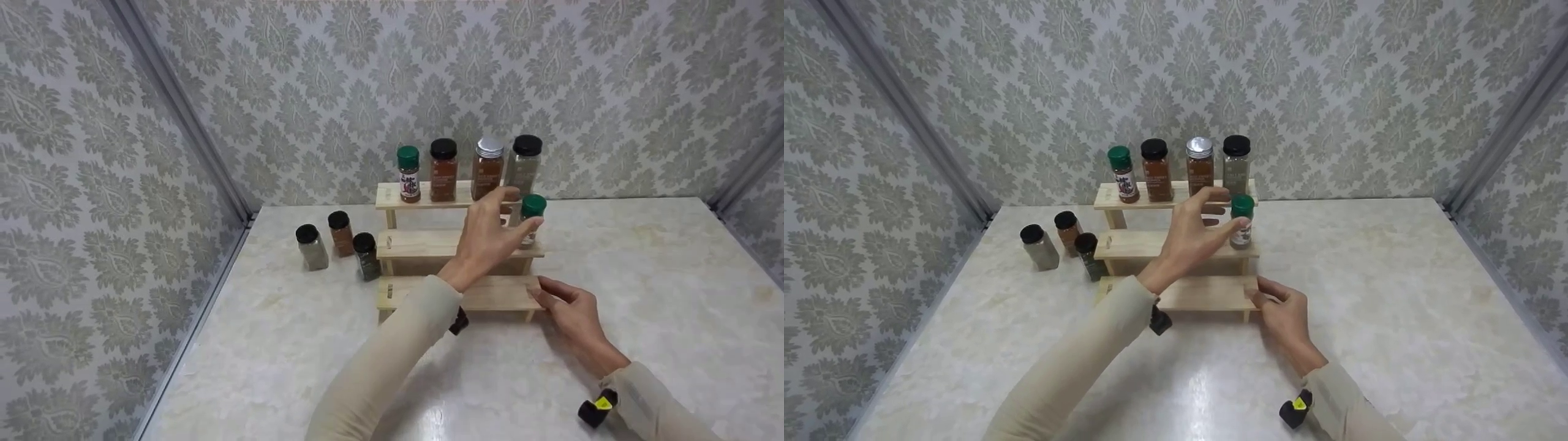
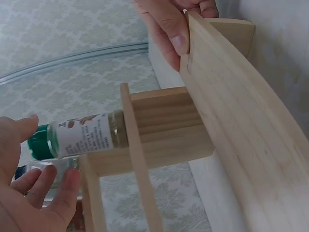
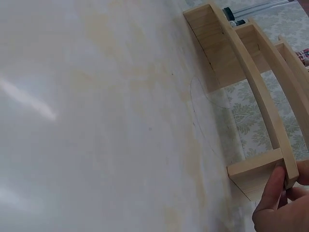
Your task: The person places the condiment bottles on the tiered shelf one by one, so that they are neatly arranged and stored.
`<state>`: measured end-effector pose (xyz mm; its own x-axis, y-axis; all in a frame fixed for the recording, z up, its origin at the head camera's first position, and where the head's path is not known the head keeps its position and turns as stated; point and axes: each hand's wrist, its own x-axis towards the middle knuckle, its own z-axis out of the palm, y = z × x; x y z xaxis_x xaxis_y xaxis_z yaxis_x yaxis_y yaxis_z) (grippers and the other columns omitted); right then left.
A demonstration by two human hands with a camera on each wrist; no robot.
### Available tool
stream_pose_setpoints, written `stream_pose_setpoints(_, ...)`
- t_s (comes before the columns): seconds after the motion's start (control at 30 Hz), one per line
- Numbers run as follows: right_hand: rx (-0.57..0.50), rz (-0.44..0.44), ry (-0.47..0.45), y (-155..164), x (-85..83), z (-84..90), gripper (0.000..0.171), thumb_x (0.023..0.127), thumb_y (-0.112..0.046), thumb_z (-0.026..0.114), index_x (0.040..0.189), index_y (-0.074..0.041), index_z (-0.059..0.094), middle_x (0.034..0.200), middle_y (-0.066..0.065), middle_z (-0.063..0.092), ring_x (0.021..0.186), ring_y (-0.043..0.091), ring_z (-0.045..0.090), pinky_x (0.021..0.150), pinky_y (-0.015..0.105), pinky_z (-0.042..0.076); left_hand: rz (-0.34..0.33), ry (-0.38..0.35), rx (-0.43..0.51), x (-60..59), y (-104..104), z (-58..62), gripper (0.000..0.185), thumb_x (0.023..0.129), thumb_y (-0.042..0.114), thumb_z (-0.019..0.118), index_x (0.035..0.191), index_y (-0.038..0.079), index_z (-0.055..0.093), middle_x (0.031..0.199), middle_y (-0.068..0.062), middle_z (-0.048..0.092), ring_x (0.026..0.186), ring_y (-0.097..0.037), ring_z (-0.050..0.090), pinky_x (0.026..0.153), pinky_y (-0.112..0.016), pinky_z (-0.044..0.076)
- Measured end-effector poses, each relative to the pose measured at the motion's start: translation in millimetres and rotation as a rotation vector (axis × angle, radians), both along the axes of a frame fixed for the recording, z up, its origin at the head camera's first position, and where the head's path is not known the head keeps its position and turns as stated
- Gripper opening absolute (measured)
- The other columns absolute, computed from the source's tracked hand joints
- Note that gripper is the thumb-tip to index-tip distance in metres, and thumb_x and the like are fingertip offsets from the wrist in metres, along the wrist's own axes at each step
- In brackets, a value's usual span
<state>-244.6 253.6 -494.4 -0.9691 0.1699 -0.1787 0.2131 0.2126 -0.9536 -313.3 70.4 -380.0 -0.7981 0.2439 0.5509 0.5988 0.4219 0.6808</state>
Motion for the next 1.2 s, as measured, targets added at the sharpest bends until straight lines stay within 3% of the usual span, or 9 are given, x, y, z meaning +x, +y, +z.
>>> stream_pose_setpoints(0.17, 0.008, -0.042, 0.003, -1, 0.4, -2.7, 0.058, 0.103, -0.036, 0.074, 0.152, -0.008, 0.061, 0.155, 0.016, 0.058, 0.101, -0.009, 0.064, 0.085, 0.012, 0.056, -0.034, 0.037, -0.009, 10.4, -26, 11.6, 0.046, 0.096, 0.022, 0.084, 0.133, 0.001, 0.066, 0.131, -0.014, 0.073, 0.115, -0.025, 0.073, 0.093, -0.022, 0.06)
stream_pose_setpoints(0.37, -0.051, -0.077, 0.008, 0, 0.3, -7.5, 0.057, 0.102, -0.031, 0.076, 0.151, -0.006, 0.06, 0.144, 0.006, 0.067, 0.101, -0.01, 0.063, 0.085, 0.011, 0.056, -0.03, 0.039, 0.014, 18.8, -77, 25.8, 0.041, 0.097, 0.015, 0.08, 0.133, 0.0, 0.067, 0.132, -0.015, 0.072, 0.116, -0.033, 0.072, 0.099, -0.026, 0.06)
stream_pose_setpoints(0.6, -0.12, -0.1, 0.026, 3, 0.6, -11.3, 0.055, 0.103, -0.023, 0.074, 0.152, -0.004, 0.058, 0.135, -0.002, 0.069, 0.101, -0.01, 0.064, 0.086, 0.01, 0.055, 0.036, 0.014, 0.023, 13.0, -144, 22.8, 0.036, 0.1, 0.011, 0.076, 0.133, 0.0, 0.068, 0.132, -0.018, 0.072, 0.121, -0.039, 0.071, 0.104, -0.045, 0.06)
stream_pose_setpoints(0.8, -0.189, -0.099, 0.037, 1, 0.4, -11.0, 0.057, 0.103, -0.021, 0.075, 0.153, -0.002, 0.057, 0.121, -0.012, 0.071, 0.101, -0.007, 0.066, 0.087, 0.012, 0.057, 0.146, -0.062, 0.04, 10.7, -191, 2.7, 0.039, 0.102, 0.015, 0.074, 0.138, 0.002, 0.067, 0.136, -0.015, 0.071, 0.127, -0.035, 0.068, 0.111, -0.048, 0.055)
stream_pose_setpoints(0.9, -0.242, -0.096, 0.052, 0, 0.4, -10.9, 0.057, 0.103, -0.019, 0.074, 0.154, -0.001, 0.055, 0.113, -0.018, 0.069, 0.102, -0.004, 0.067, 0.087, 0.014, 0.058, 0.176, -0.119, 0.075, 10.7, -207, -14.1, 0.04, 0.102, 0.015, 0.074, 0.14, 0.004, 0.066, 0.138, -0.014, 0.07, 0.132, -0.035, 0.065, 0.115, -0.052, 0.052)
stream_pose_setpoints(1.0, -0.266, -0.088, 0.053, -2, 0.8, -11.1, 0.058, 0.104, -0.019, 0.073, 0.155, 0.0, 0.053, 0.115, -0.016, 0.068, 0.103, -0.003, 0.067, 0.087, 0.016, 0.059, 0.191, -0.167, 0.123, 11.7, -219, -35.2, 0.041, 0.103, 0.014, 0.073, 0.143, 0.006, 0.065, 0.143, -0.014, 0.067, 0.135, -0.037, 0.062, 0.115, -0.054, 0.051)
stream_pose_setpoints(1.2, -0.241, -0.083, 0.026, -7, 1.1, -12.1, 0.058, 0.104, -0.02, 0.073, 0.156, -0.003, 0.054, 0.123, -0.01, 0.067, 0.103, -0.003, 0.067, 0.087, 0.016, 0.059, 0.212, -0.133, 0.157, 13.0, -238, -74.5, 0.051, 0.1, 0.009, 0.075, 0.148, 0.0, 0.059, 0.146, -0.022, 0.061, 0.127, -0.039, 0.066, 0.105, -0.054, 0.057)
